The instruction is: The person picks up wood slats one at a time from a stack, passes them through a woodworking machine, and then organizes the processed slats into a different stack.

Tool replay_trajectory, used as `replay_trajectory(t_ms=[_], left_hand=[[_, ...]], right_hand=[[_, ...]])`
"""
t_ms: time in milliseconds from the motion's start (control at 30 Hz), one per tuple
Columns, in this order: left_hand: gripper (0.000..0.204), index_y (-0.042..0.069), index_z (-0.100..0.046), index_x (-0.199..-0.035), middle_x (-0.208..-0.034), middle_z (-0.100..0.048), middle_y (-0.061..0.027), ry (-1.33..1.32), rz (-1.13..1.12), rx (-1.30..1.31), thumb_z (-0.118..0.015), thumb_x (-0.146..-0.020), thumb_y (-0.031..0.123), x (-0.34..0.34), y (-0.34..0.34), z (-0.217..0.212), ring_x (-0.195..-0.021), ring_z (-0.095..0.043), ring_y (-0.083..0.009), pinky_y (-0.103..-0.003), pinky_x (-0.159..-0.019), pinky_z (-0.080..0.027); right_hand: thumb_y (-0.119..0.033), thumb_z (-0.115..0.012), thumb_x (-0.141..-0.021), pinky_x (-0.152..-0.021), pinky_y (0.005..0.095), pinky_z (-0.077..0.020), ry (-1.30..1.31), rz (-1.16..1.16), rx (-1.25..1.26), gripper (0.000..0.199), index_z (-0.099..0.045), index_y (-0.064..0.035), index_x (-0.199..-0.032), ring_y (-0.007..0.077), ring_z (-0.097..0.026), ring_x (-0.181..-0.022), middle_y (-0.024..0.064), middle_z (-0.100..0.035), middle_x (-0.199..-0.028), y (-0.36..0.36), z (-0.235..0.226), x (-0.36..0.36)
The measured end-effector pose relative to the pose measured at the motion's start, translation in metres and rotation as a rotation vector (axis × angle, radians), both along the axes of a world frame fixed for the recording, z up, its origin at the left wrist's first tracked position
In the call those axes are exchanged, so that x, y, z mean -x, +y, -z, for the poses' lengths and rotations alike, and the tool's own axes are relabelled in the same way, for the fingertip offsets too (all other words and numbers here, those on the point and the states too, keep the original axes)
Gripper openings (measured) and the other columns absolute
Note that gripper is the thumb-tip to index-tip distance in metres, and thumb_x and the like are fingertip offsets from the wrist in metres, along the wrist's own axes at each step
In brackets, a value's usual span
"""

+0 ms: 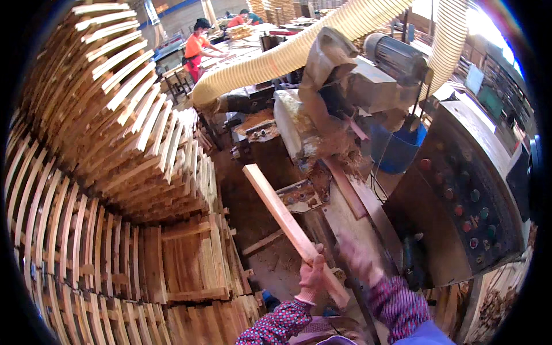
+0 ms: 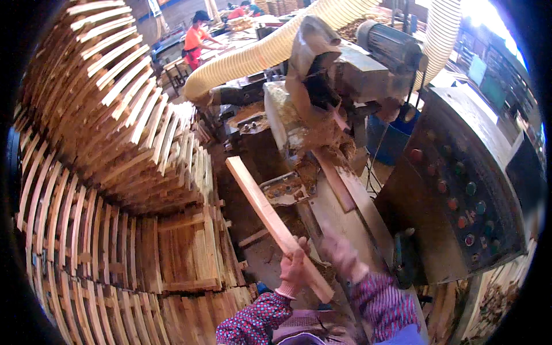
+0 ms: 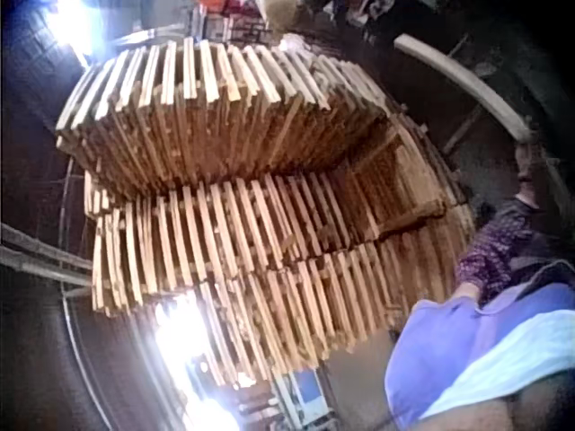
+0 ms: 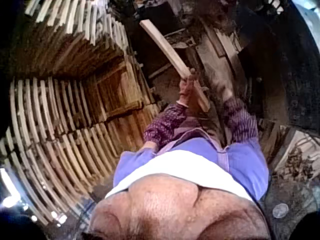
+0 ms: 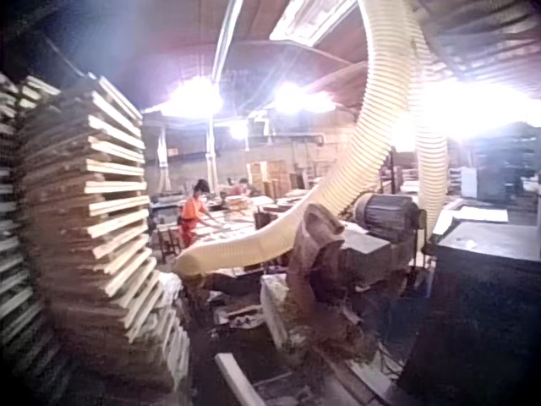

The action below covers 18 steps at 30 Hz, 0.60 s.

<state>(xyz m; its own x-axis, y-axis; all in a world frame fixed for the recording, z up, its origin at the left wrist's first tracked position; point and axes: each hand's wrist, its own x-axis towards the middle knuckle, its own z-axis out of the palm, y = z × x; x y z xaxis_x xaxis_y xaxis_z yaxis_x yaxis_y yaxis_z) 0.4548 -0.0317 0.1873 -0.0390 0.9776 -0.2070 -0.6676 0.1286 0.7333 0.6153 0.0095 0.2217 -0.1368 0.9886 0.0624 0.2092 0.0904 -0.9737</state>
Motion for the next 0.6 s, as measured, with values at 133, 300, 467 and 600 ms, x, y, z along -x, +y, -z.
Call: replay_trajectory(t_ms=[133, 300, 467, 600], left_hand=[[0.06, 0.002, -0.029, -0.147, -0.146, -0.04, -0.0128, 0.265, 0.39, -0.112, -0.054, -0.097, 0.024, 0.003, -0.026, -0.006, -0.133, -0.04, -0.0237, -0.035, -0.112, -0.032], [0.072, -0.002, -0.037, -0.141, -0.138, -0.046, -0.0233, 1.001, 0.456, 0.023, -0.067, -0.083, 0.03, 0.129, -0.043, 0.039, -0.126, -0.045, -0.0356, -0.043, -0.104, -0.038], [0.077, -0.001, -0.041, -0.138, -0.138, -0.044, -0.0283, 1.551, 0.051, 0.774, -0.07, -0.08, 0.039, 0.4, -0.065, 0.167, -0.128, -0.043, -0.0426, -0.046, -0.108, -0.035], [0.08, 0.0, -0.028, -0.146, -0.149, -0.035, -0.0207, 2.334, 0.01, 0.998, -0.065, -0.085, 0.038, 0.566, -0.058, 0.183, -0.137, -0.035, -0.0349, -0.042, -0.112, -0.031]], right_hand=[[-0.028, -0.068, -0.085, -0.104, 0.0385, -0.0417, -0.285, -0.112, -0.014, 0.071, -0.037, -0.0032, -0.143, 0.0268, -0.045, -0.132, 0.0178, -0.045, -0.143, -0.112, -0.056, 0.022], [-0.017, -0.064, -0.081, -0.092, 0.0413, -0.0477, -0.95, 0.216, -0.137, 0.062, -0.045, 0.0011, -0.137, 0.0306, -0.059, -0.112, 0.0207, -0.055, -0.131, -0.195, -0.034, -0.035], [-0.019, -0.049, -0.093, -0.111, 0.0422, -0.0304, -1.127, 0.336, -0.016, 0.053, -0.042, 0.0027, -0.141, 0.0386, -0.042, -0.131, 0.0238, -0.043, -0.143, -0.204, 0.027, -0.056], [-0.028, -0.042, -0.101, -0.114, 0.0429, -0.0273, -1.238, 0.218, -0.198, 0.047, -0.047, 0.0017, -0.138, 0.0359, -0.036, -0.137, 0.0228, -0.043, -0.144, -0.098, 0.052, -0.112]])
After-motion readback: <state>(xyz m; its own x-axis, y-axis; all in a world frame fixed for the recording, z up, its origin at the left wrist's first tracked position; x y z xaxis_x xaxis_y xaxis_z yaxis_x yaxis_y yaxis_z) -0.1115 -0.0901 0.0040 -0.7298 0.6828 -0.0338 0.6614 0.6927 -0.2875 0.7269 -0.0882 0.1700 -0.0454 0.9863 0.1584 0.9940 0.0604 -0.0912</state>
